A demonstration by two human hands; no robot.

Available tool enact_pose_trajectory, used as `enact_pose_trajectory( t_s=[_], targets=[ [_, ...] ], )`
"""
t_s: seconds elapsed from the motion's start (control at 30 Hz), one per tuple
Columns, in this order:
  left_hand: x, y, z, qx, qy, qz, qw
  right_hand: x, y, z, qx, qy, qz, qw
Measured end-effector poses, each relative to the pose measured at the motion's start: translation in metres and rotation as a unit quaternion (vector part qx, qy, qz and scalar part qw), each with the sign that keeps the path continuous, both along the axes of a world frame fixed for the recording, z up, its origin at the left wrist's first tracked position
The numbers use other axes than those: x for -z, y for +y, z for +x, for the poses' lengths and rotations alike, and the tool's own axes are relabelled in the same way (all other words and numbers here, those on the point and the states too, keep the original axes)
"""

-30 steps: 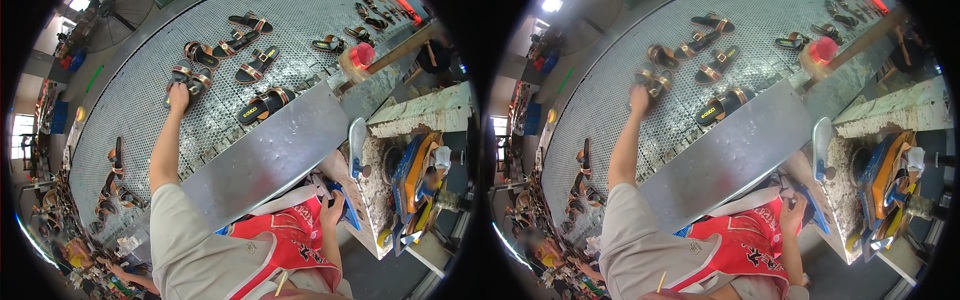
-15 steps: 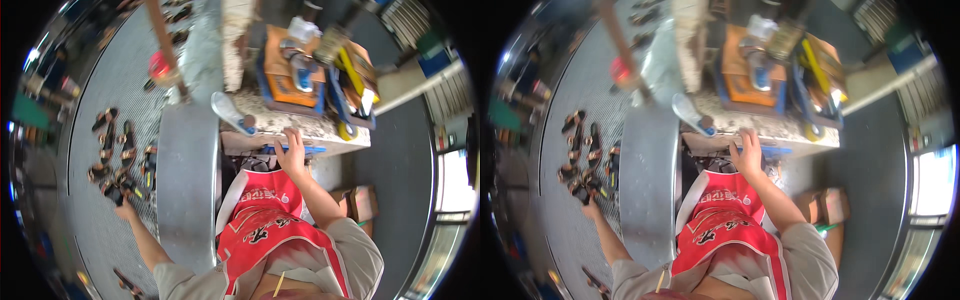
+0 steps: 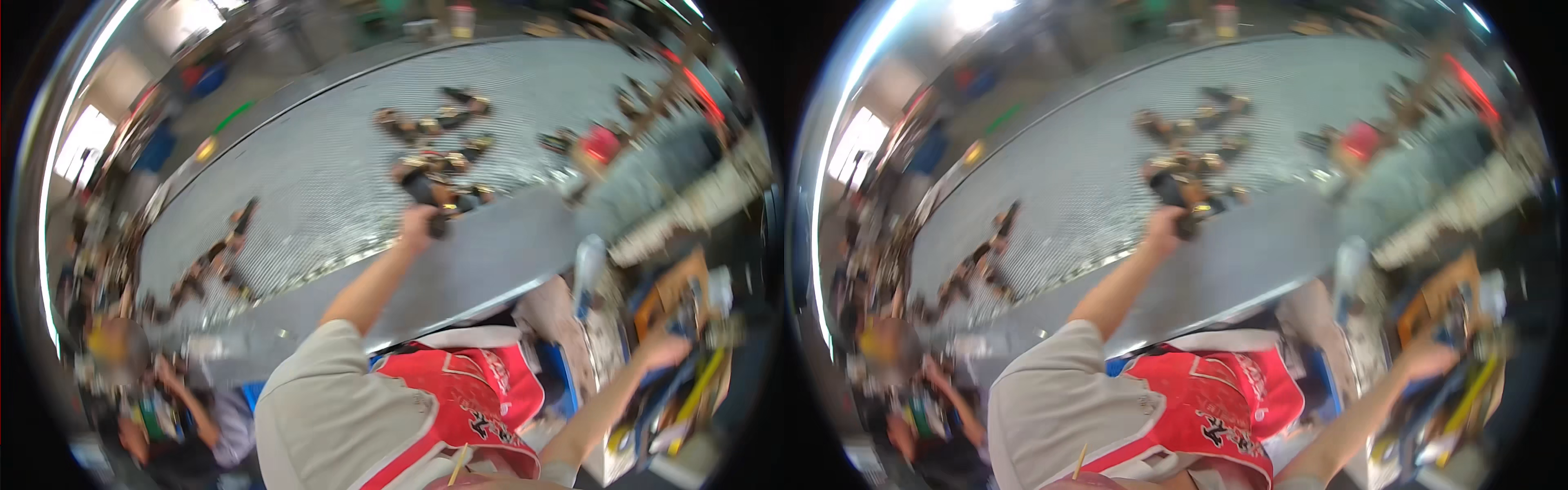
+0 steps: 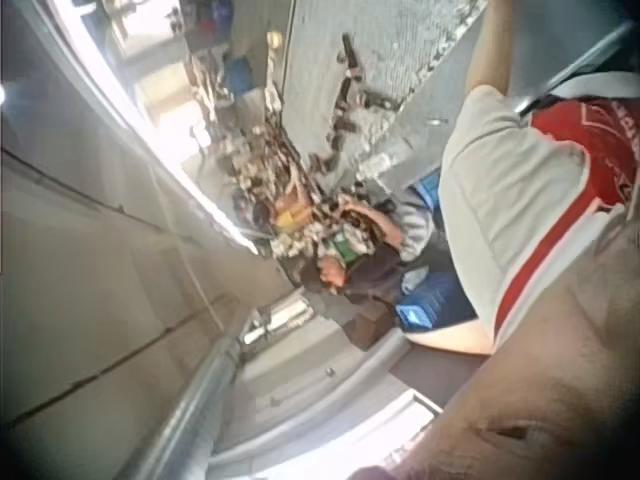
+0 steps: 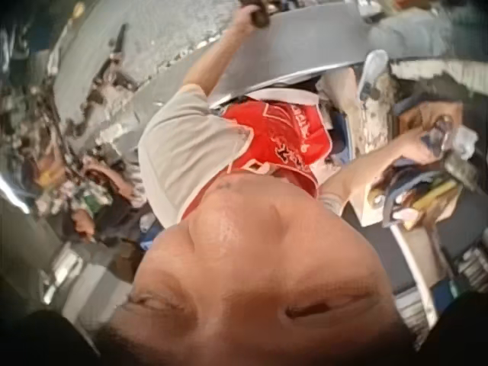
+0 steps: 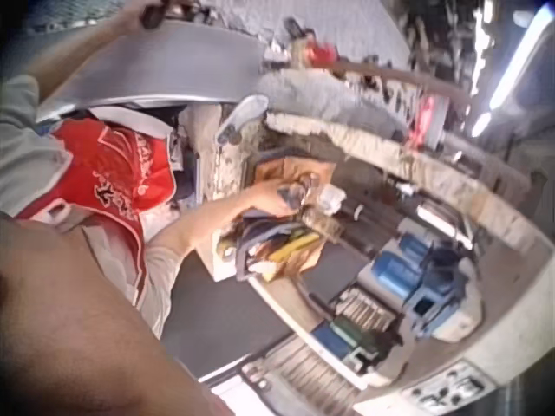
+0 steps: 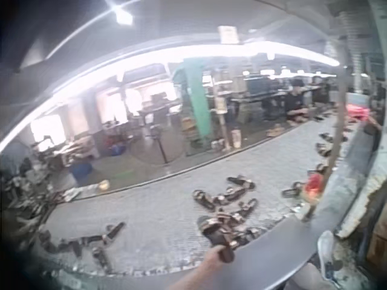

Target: Picking up sandals from a conveyor belt and using a machine to press or assemble parts.

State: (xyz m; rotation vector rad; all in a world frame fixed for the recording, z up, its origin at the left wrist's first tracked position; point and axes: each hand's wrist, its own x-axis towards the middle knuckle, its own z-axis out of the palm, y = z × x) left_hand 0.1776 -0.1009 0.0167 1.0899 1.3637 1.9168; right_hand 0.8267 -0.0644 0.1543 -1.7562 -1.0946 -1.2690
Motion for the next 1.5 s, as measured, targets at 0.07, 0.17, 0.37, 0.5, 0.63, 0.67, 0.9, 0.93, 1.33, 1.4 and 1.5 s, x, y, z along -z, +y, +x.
enact_pose_trajectory(
  t_s=[0.07, 0.17, 0.37, 0.5, 0.63, 0.67, 0.9, 0.93, 1.33, 1.4, 1.5],
  targets=[
    [0.019, -0.02, 0.049, 0.132, -0.326, 0.034, 0.935, 0.024, 0.007, 0.007, -0.046, 0.096, 0.031, 0.994],
    [0.021, -0.058, 0.118, 0.232, -0.379, 0.051, 0.894, 0.017, -0.026, -0.007, -0.043, 0.273, -0.06, 0.959],
    [0.009, -0.087, 0.206, 0.396, -0.437, 0.053, 0.806, 0.052, -0.127, -0.058, -0.157, 0.007, -0.059, 0.986],
    [-0.014, -0.092, 0.235, 0.45, -0.531, 0.011, 0.718, 0.118, -0.134, -0.131, -0.386, 0.181, -0.112, 0.898],
    [-0.027, -0.112, 0.228, 0.463, -0.561, 0.014, 0.687, 0.126, -0.15, -0.23, -0.495, 0.183, -0.226, 0.819],
    [-0.027, -0.117, 0.22, 0.397, -0.554, 0.034, 0.731, 0.125, -0.156, -0.25, -0.527, 0.173, -0.255, 0.792],
    [0.024, -0.133, 0.09, 0.073, -0.577, 0.146, 0.801, 0.124, -0.178, -0.32, -0.758, 0.107, -0.245, 0.595],
    [0.016, -0.144, 0.064, 0.023, -0.583, 0.165, 0.796, 0.118, -0.183, -0.32, -0.77, 0.08, -0.26, 0.577],
    [0.027, -0.136, -0.032, -0.161, -0.289, 0.158, 0.93, 0.097, -0.168, -0.316, -0.721, 0.274, -0.32, 0.55],
    [0.01, -0.115, 0.02, -0.047, -0.293, 0.193, 0.935, 0.101, -0.175, -0.32, -0.74, 0.352, -0.292, 0.493],
    [-0.014, -0.061, 0.091, 0.088, -0.382, 0.181, 0.902, 0.084, -0.167, -0.318, -0.692, 0.37, -0.272, 0.557]
  ],
)
